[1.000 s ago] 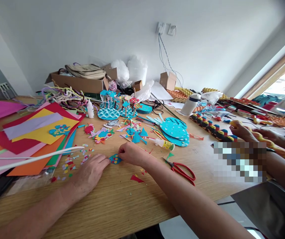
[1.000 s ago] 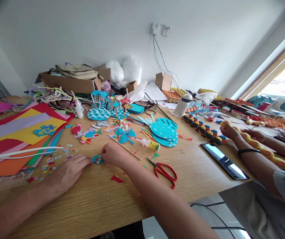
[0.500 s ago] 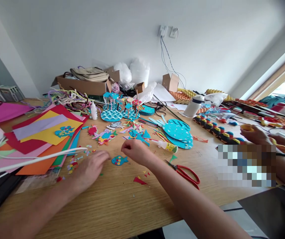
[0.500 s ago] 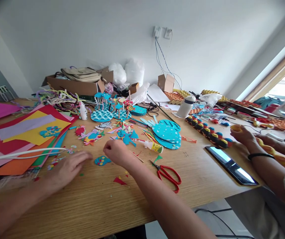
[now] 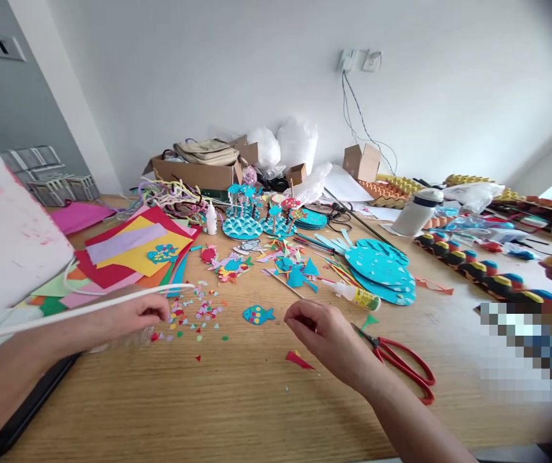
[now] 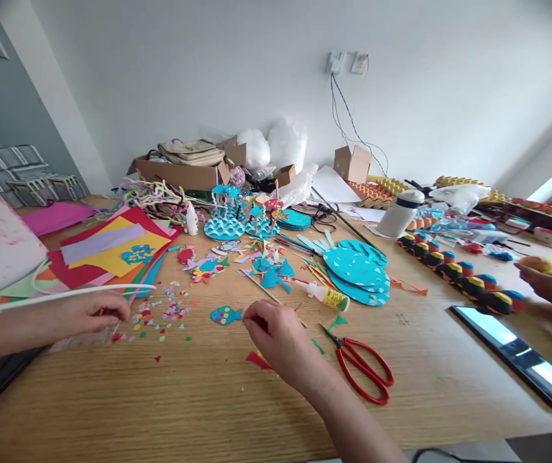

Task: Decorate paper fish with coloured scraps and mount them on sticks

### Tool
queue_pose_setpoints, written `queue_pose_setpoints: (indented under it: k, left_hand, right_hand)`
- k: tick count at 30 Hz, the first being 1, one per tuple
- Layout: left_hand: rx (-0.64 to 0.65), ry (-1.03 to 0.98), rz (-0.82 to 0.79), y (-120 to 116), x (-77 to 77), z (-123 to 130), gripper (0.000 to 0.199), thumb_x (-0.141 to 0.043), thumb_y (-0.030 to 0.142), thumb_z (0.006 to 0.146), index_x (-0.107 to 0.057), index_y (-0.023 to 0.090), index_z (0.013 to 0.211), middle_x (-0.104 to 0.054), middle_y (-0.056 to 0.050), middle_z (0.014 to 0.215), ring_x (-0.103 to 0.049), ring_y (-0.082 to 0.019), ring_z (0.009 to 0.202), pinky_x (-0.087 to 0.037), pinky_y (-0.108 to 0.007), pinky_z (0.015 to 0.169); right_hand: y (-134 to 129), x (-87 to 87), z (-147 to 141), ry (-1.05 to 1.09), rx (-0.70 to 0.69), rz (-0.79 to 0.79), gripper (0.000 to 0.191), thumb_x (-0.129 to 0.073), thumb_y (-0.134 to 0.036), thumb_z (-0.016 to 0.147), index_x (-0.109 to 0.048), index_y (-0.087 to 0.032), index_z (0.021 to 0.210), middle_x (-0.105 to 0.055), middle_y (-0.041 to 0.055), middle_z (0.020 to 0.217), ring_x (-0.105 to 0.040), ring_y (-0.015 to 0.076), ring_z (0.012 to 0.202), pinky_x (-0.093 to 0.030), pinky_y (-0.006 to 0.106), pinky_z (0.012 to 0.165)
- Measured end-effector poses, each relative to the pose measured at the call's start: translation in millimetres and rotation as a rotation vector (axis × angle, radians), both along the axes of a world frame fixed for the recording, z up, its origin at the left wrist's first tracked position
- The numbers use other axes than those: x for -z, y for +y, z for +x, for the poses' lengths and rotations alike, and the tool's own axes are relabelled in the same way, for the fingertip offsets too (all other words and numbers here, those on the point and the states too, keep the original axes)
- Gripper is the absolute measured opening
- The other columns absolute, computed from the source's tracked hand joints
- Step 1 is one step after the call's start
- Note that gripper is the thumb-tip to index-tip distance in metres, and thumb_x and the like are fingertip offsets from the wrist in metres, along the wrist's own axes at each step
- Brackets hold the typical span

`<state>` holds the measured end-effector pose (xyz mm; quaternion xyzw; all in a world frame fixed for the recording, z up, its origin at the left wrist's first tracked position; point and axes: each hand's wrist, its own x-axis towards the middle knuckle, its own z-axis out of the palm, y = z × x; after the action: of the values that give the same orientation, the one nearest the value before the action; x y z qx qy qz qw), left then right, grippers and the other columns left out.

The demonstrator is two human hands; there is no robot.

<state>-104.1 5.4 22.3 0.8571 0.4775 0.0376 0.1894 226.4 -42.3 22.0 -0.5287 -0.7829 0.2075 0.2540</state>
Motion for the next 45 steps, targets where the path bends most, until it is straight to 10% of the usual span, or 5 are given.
queue_pose_setpoints:
  k: [8, 45]
  left_hand:
    - [0.057, 0.09, 0.062, -12, 27.8, 26, 0.017, -0.041, 0.013, 0.072, -0.055, 0.021, 0.075, -0.057, 0.0, 0.075, -0.053, -0.016, 0.07, -0.038, -0.024, 0.062]
    - [0.096, 0.11, 0.048, -13, 29.5, 24, 0.011, -0.043, 0.011, 0.075, -0.05, 0.019, 0.071, -0.055, -0.001, 0.079, -0.05, -0.017, 0.077, -0.034, -0.025, 0.065]
  right_hand:
    - [-8, 8.1, 2, 0.009, -0.033, 0.013, 0.016, -0.044, -0.013, 0.077, -0.056, -0.019, 0.067, -0.059, -0.0009, 0.066, -0.052, 0.0111, 0.062, -0.036, 0.021, 0.056]
    - [-14, 14.0, 1, -0.008, -0.034, -0.066, 0.018, -0.044, -0.01, 0.076, -0.055, -0.019, 0.066, -0.057, -0.0019, 0.064, -0.051, 0.01, 0.059, -0.035, 0.019, 0.054]
